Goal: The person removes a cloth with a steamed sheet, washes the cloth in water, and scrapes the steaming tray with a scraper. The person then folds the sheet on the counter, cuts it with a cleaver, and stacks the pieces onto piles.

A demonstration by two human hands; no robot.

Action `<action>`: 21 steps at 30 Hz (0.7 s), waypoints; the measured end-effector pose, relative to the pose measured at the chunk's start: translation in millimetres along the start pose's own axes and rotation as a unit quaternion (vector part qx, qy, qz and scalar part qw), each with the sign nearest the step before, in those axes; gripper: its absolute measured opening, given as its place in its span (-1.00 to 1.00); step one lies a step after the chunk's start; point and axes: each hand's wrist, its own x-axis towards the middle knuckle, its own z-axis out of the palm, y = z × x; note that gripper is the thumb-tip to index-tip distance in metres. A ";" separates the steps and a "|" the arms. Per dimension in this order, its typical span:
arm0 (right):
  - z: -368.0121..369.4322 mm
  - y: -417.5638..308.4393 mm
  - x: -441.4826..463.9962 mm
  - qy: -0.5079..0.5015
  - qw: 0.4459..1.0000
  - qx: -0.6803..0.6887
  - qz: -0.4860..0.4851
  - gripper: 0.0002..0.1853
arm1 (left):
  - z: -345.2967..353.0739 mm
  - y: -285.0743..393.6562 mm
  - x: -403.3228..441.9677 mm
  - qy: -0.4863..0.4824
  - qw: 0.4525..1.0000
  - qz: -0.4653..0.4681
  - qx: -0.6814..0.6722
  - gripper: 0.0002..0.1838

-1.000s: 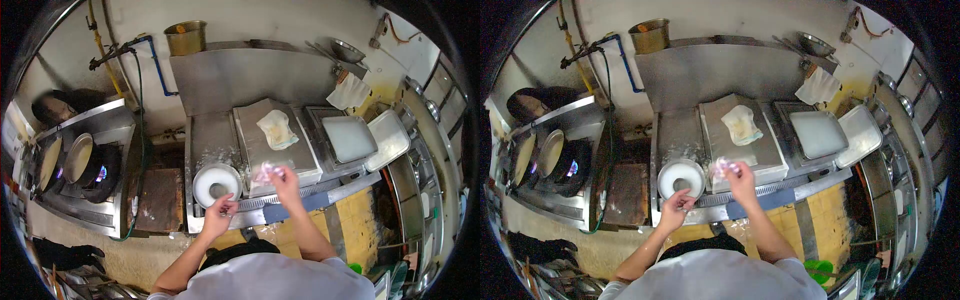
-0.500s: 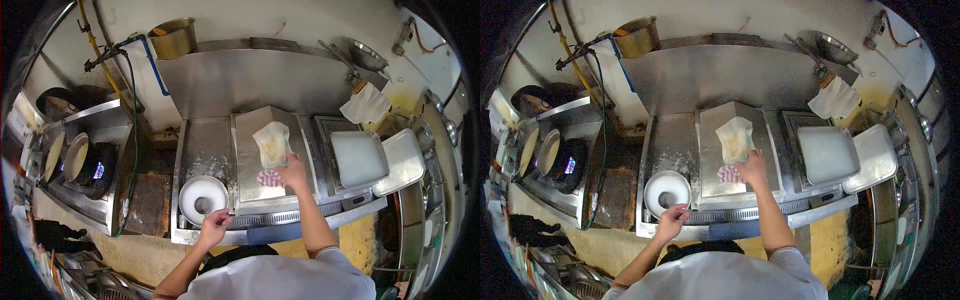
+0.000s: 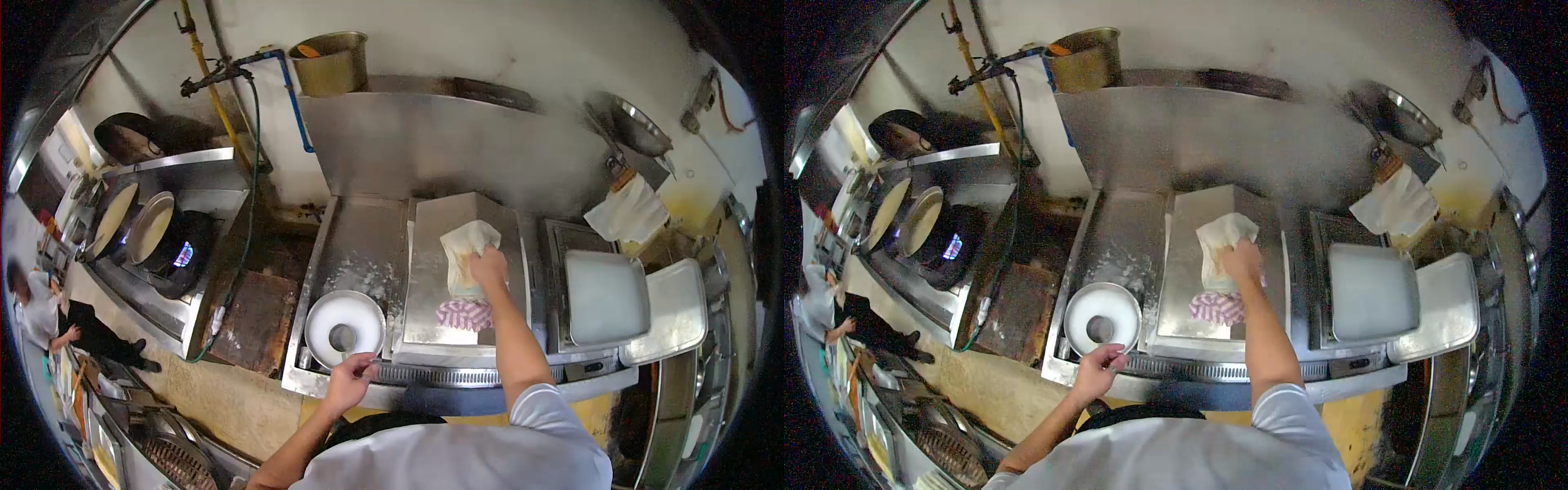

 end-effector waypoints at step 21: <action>-73.5 -146.4 -116.6 0.125 0.961 0.126 -0.213 -0.66 | -52.1 -30.7 -26.5 0.100 0.992 0.029 -0.067 -0.72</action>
